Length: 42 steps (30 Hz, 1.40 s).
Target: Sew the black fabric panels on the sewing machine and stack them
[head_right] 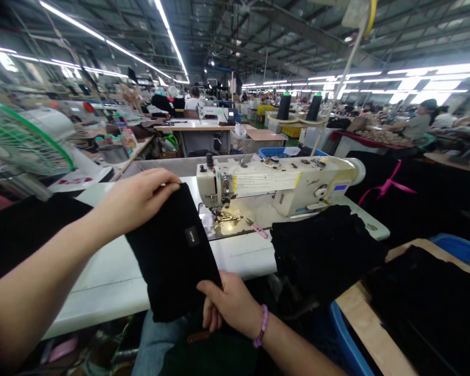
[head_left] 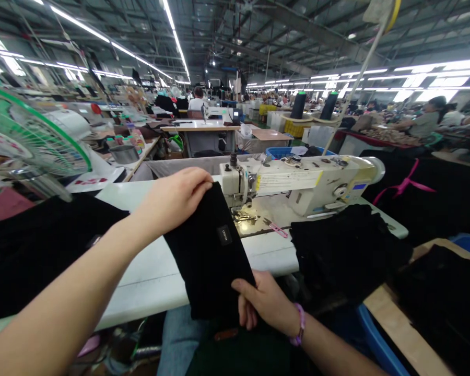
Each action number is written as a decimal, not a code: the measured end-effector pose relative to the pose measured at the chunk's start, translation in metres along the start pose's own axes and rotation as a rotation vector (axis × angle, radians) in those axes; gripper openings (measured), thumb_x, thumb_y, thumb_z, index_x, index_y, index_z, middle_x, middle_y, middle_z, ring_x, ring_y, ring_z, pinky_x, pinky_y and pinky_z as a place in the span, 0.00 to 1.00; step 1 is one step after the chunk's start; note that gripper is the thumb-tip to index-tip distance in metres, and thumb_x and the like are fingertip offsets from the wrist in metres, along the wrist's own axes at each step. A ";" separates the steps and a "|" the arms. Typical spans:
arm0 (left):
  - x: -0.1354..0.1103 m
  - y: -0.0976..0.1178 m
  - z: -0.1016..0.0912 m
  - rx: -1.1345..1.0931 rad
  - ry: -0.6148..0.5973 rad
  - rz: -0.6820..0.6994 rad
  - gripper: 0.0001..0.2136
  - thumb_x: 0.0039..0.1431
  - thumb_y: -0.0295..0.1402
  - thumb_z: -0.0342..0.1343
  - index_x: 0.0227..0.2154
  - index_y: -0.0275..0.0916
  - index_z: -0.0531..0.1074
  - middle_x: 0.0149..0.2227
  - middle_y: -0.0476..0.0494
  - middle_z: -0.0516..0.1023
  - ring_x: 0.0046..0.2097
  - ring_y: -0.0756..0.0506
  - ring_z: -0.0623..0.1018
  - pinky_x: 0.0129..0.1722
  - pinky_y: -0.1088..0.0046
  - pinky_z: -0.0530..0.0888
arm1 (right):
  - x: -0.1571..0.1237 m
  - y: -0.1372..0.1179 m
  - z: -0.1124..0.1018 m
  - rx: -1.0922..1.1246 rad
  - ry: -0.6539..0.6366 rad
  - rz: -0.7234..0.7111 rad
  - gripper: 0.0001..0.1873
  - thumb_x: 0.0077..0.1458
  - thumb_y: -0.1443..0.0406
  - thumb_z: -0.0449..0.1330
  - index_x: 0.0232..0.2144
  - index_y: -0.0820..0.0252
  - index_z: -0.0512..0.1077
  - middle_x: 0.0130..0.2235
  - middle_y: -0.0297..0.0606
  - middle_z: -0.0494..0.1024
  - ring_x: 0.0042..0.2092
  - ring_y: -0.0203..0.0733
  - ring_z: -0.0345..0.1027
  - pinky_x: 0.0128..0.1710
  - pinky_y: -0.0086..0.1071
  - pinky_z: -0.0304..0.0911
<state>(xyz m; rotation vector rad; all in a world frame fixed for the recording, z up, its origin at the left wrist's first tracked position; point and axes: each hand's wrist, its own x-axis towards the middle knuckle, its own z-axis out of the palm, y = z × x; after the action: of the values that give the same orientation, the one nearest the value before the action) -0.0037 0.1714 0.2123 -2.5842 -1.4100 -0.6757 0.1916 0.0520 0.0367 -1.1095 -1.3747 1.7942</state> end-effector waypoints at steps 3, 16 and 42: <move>-0.004 -0.022 0.058 -0.243 -0.273 -0.037 0.12 0.63 0.38 0.45 0.37 0.42 0.73 0.40 0.43 0.79 0.43 0.41 0.77 0.47 0.63 0.72 | -0.016 0.027 0.007 -0.058 -0.082 0.193 0.34 0.55 0.35 0.51 0.28 0.61 0.66 0.16 0.32 0.70 0.14 0.32 0.59 0.14 0.25 0.54; -0.010 -0.027 0.170 -0.325 -0.381 -0.231 0.05 0.54 0.32 0.53 0.27 0.40 0.73 0.30 0.45 0.79 0.33 0.44 0.77 0.35 0.71 0.70 | 0.062 -0.010 -0.048 -1.197 0.447 -0.667 0.15 0.60 0.71 0.63 0.50 0.63 0.75 0.55 0.47 0.77 0.58 0.50 0.69 0.60 0.45 0.63; 0.017 -0.024 0.190 -0.201 -0.333 -0.476 0.09 0.57 0.37 0.52 0.28 0.41 0.75 0.33 0.42 0.82 0.35 0.42 0.79 0.31 0.71 0.66 | 0.094 -0.005 -0.068 -1.306 0.468 -0.617 0.13 0.65 0.67 0.59 0.52 0.59 0.75 0.54 0.44 0.77 0.55 0.49 0.69 0.60 0.50 0.61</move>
<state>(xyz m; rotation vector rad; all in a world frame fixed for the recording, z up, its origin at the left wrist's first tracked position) 0.0465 0.2566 0.0479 -2.6129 -2.2096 -0.4658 0.2082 0.1639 0.0103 -1.3031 -2.2335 0.0258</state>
